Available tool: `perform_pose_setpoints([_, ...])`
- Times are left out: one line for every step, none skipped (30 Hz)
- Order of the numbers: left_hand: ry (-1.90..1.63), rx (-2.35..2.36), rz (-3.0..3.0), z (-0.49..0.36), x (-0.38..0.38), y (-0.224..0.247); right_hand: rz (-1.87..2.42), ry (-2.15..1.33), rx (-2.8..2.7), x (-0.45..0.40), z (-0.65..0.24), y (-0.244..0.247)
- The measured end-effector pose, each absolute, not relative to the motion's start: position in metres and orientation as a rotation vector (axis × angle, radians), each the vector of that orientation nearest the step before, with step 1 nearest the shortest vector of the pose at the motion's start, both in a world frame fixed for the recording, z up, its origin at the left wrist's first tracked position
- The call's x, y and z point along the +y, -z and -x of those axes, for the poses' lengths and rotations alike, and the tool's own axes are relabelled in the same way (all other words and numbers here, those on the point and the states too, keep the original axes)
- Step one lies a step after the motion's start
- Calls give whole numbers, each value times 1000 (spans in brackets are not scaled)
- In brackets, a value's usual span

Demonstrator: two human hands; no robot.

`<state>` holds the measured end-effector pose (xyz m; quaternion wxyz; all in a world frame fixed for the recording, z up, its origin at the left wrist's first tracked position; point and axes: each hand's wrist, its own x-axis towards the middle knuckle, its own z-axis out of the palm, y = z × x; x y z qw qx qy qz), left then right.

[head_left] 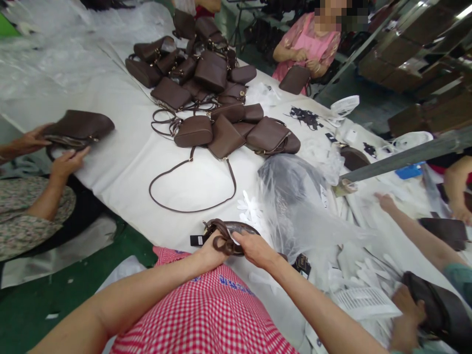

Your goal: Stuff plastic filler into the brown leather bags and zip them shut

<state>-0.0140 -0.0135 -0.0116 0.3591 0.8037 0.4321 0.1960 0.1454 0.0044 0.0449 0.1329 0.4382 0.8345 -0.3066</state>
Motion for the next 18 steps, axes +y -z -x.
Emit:
perform_pose_setpoints([-494, 1118, -2082, 14, -15, 13, -1305, 837, 2361, 4, -140, -41])
perform_pose_setpoints([-479, 1116, -2090, 15, -17, 15, -1335, 808, 2308, 4, -134, -36])
perform_pose_setpoints([-449, 1107, -2112, 17, -20, 15, -1355, 802, 2262, 5, -128, -29])
perform_pose_setpoints([-398, 1090, -2160, 19, -22, 15, -1364, 814, 2227, 6, -121, -23])
perform_pose_setpoints([-329, 1066, -2234, 22, -24, 14, -1362, 836, 2204, 9, -114, -17])
perform_pose_setpoints([-246, 1037, -2327, 24, -25, 13, -1351, 863, 2188, 13, -109, -11])
perform_pose_setpoints([-158, 1005, -2429, 26, -26, 11, -1337, 889, 2172, 18, -105, -6])
perform_pose_setpoints([-78, 970, -2524, 28, -25, 10, -1320, 914, 2159, 23, -102, -3])
perform_pose_setpoints([-24, 942, -2594, 30, -24, 9, -1296, 936, 2148, 28, -101, -2])
perform_pose_setpoints([-3, 925, -2629, 31, -23, 8, -1266, 954, 2139, 32, -101, -4])
perform_pose_setpoints([-4, 917, -2642, 32, -22, 7, -1235, 965, 2134, 35, -103, -7])
perform_pose_setpoints([-18, 915, -2643, 33, -20, 7, -1206, 971, 2136, 36, -106, -12])
perform_pose_setpoints([-39, 918, -2639, 34, -19, 7, -1181, 976, 2143, 36, -109, -18])
perform_pose_setpoints([-62, 920, -2635, 35, -19, 7, -1159, 967, 2148, 34, -112, -24])
perform_pose_setpoints([-80, 916, -2634, 36, -19, 8, -1142, 943, 2146, 32, -114, -30])
perform_pose_setpoints([-93, 903, -2634, 35, -19, 8, -1131, 908, 2133, 29, -115, -33])
perform_pose_setpoints([-98, 885, -2633, 35, -19, 9, -1125, 867, 2104, 27, -114, -35])
perform_pose_setpoints([-93, 866, -2632, 34, -19, 11, -1121, 826, 2063, 25, -112, -35])
